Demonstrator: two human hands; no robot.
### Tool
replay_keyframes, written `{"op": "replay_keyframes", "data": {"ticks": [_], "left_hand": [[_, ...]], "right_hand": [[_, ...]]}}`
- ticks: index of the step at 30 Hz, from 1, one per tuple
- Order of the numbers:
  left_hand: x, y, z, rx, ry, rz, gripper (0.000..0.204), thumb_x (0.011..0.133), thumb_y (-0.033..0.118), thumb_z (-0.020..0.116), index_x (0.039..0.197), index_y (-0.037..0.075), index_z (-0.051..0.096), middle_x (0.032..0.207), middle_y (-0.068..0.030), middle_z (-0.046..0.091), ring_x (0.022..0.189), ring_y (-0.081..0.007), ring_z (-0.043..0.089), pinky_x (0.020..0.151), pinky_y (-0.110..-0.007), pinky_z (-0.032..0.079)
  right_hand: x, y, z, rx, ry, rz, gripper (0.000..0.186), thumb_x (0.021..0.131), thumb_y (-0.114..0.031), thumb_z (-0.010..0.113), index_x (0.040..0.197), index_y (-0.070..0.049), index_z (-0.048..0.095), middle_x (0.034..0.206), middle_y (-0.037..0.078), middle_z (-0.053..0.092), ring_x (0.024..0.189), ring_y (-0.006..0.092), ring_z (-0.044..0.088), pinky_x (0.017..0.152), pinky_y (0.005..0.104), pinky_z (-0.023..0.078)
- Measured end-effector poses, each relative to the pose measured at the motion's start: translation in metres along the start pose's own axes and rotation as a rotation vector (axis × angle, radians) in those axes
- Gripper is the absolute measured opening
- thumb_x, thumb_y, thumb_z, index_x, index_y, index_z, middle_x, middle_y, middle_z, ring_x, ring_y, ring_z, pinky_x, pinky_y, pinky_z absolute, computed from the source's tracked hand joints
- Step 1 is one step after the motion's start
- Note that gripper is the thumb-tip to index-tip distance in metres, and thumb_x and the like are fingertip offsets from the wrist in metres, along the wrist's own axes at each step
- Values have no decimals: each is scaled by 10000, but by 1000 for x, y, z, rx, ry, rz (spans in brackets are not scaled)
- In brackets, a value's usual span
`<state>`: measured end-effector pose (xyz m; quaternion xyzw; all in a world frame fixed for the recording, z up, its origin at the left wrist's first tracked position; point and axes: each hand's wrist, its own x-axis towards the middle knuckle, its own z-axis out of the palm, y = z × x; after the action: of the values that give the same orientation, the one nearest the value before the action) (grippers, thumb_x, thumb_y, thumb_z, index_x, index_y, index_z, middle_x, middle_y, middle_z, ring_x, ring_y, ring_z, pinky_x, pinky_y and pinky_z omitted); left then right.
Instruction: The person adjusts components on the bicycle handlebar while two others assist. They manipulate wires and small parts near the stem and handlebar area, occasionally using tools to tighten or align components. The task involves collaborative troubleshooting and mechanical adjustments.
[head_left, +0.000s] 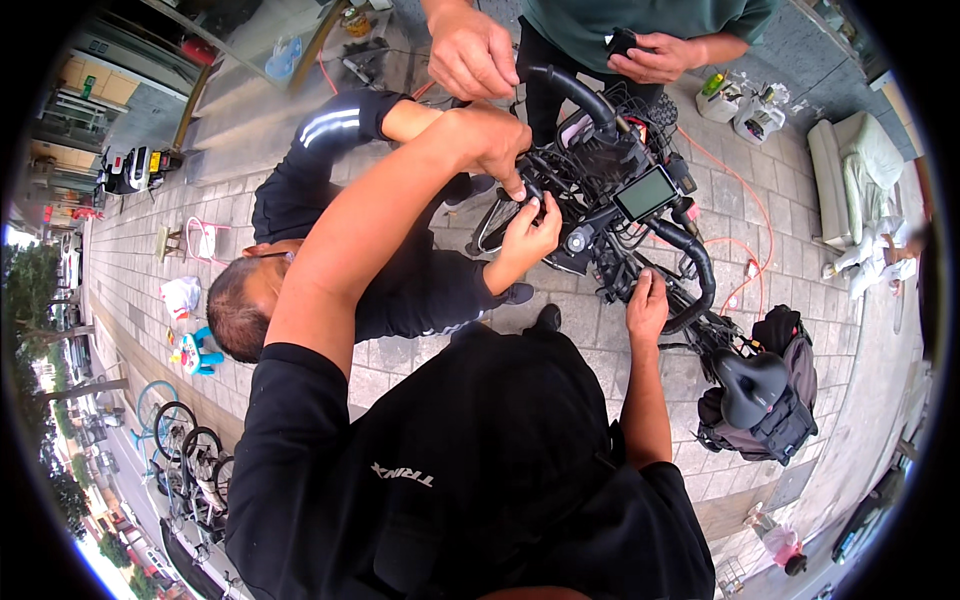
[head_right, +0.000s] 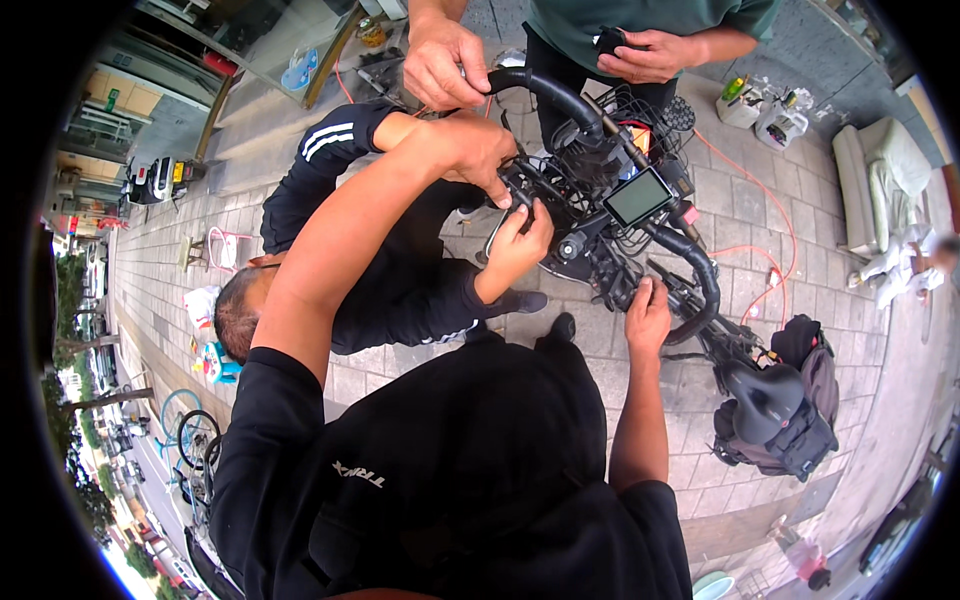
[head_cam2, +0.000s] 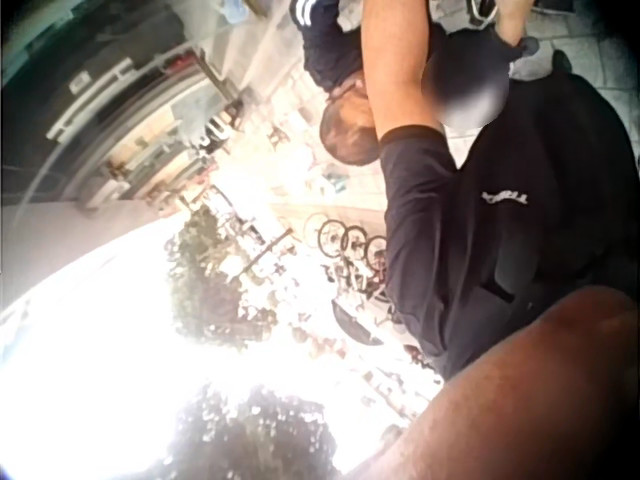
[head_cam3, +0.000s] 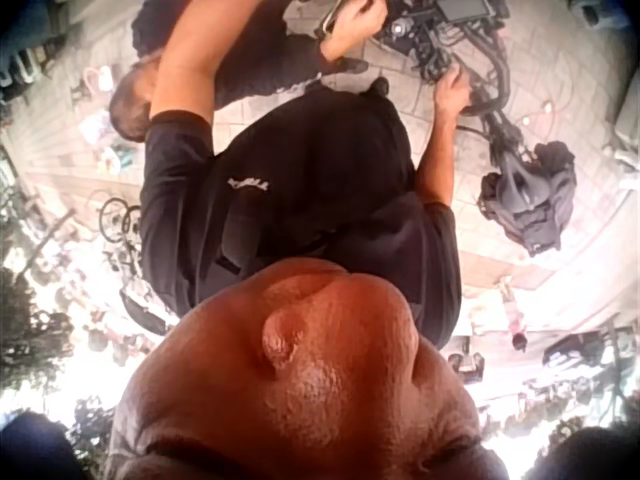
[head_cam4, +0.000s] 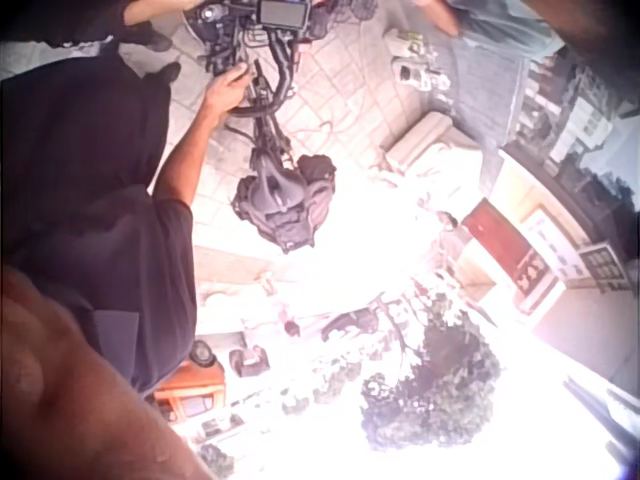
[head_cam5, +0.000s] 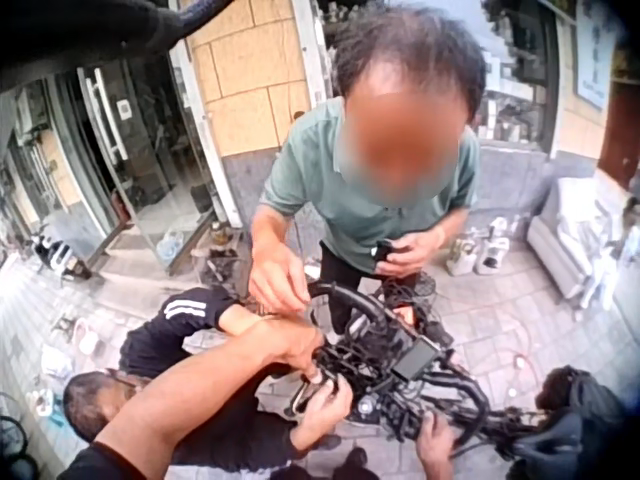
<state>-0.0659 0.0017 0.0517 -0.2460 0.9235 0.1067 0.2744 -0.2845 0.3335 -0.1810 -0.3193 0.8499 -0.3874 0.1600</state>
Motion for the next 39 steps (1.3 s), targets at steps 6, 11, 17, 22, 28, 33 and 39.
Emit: {"op": "replay_keyframes", "data": {"ticks": [6, 11, 17, 22, 28, 33, 39], "left_hand": [[7, -10, 10, -58, 4, 105, 549, 700, 357, 989, 993, -36, 741, 848, -162, 755, 785, -315, 726, 705, -438, 547], [6, -8, 9, -118, -21, 81, 497, 696, 288, 997, 968, -31, 730, 832, -151, 749, 777, -292, 725, 692, -427, 544], [1, -4, 4, -94, -21, 74, 477, 723, 293, 984, 977, -25, 735, 792, -135, 736, 715, -281, 718, 630, -422, 543], [-10, 6, -7, -114, -40, 15, 486, 742, 299, 971, 1012, -29, 734, 754, -135, 724, 663, -283, 710, 594, -428, 542], [-9, 4, -5, -91, -12, 40, 511, 740, 309, 965, 1026, -38, 723, 771, -151, 729, 666, -297, 716, 590, -432, 540], [-8, 3, -4, -80, 4, 66, 497, 733, 295, 960, 1008, -41, 720, 787, -163, 734, 705, -319, 728, 622, -448, 558], [-22, -6, 17, -65, 326, 114, 534, 760, 245, 930, 1164, -34, 722, 1054, -202, 755, 921, -316, 751, 829, -406, 599]], "right_hand": [[0, 0, 3, -23, 12, 11, 443, 1120, -413, 547, 1259, -24, 708, 1061, 240, 757, 984, 410, 736, 896, 461, 553], [-1, -3, 3, -32, 40, -24, 424, 1110, -434, 527, 1259, -84, 714, 1041, 236, 770, 997, 466, 734, 872, 519, 556], [0, 2, 4, -27, 32, -13, 433, 1106, -449, 525, 1265, -93, 712, 1043, 225, 772, 996, 459, 735, 872, 515, 555], [0, 2, 4, -25, 20, 8, 436, 1104, -456, 523, 1267, -98, 711, 1045, 220, 773, 1002, 458, 733, 875, 515, 554], [1, 3, 4, -36, 17, 11, 434, 1102, -455, 528, 1269, -97, 709, 1041, 220, 773, 1007, 457, 733, 876, 516, 554], [2, 3, 4, -35, 25, -4, 432, 1103, -452, 529, 1268, -95, 707, 1028, 222, 774, 999, 457, 735, 868, 520, 555], [0, 1, 4, -26, 18, -33, 435, 1107, -446, 529, 1272, -83, 701, 986, 217, 773, 968, 447, 741, 858, 511, 556]]}}
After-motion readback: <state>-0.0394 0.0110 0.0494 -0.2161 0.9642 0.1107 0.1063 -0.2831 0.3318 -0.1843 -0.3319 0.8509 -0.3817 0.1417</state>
